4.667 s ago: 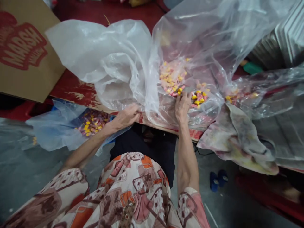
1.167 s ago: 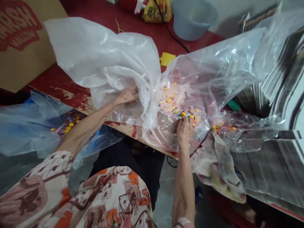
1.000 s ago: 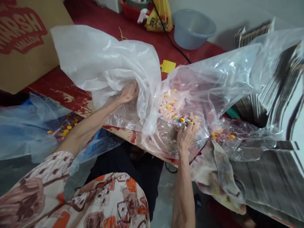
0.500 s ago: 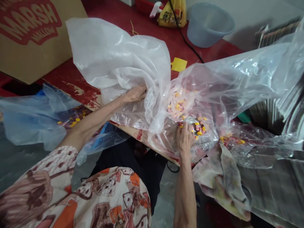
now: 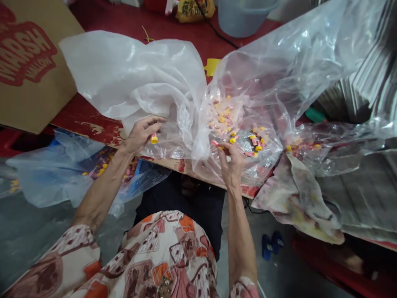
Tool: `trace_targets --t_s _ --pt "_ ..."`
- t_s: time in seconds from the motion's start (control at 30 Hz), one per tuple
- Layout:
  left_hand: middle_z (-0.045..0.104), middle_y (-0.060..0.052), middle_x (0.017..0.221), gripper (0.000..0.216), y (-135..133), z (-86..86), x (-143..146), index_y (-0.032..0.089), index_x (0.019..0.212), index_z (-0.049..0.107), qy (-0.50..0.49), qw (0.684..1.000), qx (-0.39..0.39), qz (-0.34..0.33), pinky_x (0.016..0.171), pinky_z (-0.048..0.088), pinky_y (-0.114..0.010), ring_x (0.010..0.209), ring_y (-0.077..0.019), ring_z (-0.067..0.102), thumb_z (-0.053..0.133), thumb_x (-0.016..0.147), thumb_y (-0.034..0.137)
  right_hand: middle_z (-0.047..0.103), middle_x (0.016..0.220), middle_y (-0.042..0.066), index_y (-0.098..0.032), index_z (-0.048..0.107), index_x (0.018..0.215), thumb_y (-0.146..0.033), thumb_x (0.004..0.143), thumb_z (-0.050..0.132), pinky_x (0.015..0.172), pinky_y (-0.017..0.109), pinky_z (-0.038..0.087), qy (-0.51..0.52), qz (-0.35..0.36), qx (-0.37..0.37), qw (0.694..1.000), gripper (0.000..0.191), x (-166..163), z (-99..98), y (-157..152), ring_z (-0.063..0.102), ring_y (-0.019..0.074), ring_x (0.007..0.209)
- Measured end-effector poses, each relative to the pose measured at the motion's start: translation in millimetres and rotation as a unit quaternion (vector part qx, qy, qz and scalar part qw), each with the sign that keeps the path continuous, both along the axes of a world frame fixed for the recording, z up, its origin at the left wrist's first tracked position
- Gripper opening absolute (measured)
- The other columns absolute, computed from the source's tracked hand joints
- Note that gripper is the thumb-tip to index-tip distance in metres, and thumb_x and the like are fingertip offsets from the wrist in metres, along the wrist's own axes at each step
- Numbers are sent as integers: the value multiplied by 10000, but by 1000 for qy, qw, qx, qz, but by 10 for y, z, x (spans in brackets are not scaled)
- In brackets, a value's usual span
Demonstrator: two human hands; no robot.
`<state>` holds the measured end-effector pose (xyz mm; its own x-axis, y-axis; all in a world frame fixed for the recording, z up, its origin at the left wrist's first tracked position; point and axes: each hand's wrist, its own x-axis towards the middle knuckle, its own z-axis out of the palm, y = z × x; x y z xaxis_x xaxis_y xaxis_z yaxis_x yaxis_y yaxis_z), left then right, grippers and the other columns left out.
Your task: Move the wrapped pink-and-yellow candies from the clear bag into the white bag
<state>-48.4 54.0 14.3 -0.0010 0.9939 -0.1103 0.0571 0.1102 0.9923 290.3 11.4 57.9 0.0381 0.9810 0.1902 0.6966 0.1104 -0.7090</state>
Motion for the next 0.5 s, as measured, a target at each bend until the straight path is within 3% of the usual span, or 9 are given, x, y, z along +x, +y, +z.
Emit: trace_targets --t_s 0.13,0.23,0.3,0.4,0.5 --pt "725 -44 889 431 -200 181 290 189 1266 789 -13 993 -4 -118 620 508 -236 710 -145 627 679 988 499 745 994 23 -253 696 1101 -570 1025 735 791 326 609 156 96 -53 982 329 -406 13 -48 729 190 844" --pt "679 -16 817 425 -281 212 378 190 1236 795 30 988 22 -153 627 491 -246 687 -146 595 641 1024 524 756 1080 29 -259 670 1151 -551 1045 731 812 322 625 198 123 -68 970 317 -605 -120 -112 738 180 874" --pt "687 -15 833 393 -333 194 380 195 1203 793 97 981 59 -160 676 511 -261 713 -155 607 620 1048 511 764 1154 45 -256 657 1247 -491 1055 715 851 340 640 199 138 -79 967 308 -670 -208 -185 746 179 879" --pt "770 -63 1020 311 -443 145 427 199 1186 767 225 949 122 -184 871 571 -308 904 -201 705 584 1093 432 763 1258 88 -244 661 1346 -342 1074 620 941 382 650 144 148 -70 976 291 -671 -278 -324 760 204 959" --pt "778 -128 1206 283 -552 120 593 194 1222 726 342 898 148 -234 973 565 -342 1096 -254 736 507 1141 354 741 1335 132 -242 717 1269 -246 1082 511 1130 457 600 58 75 2 995 279 -534 -300 -439 726 264 1236"
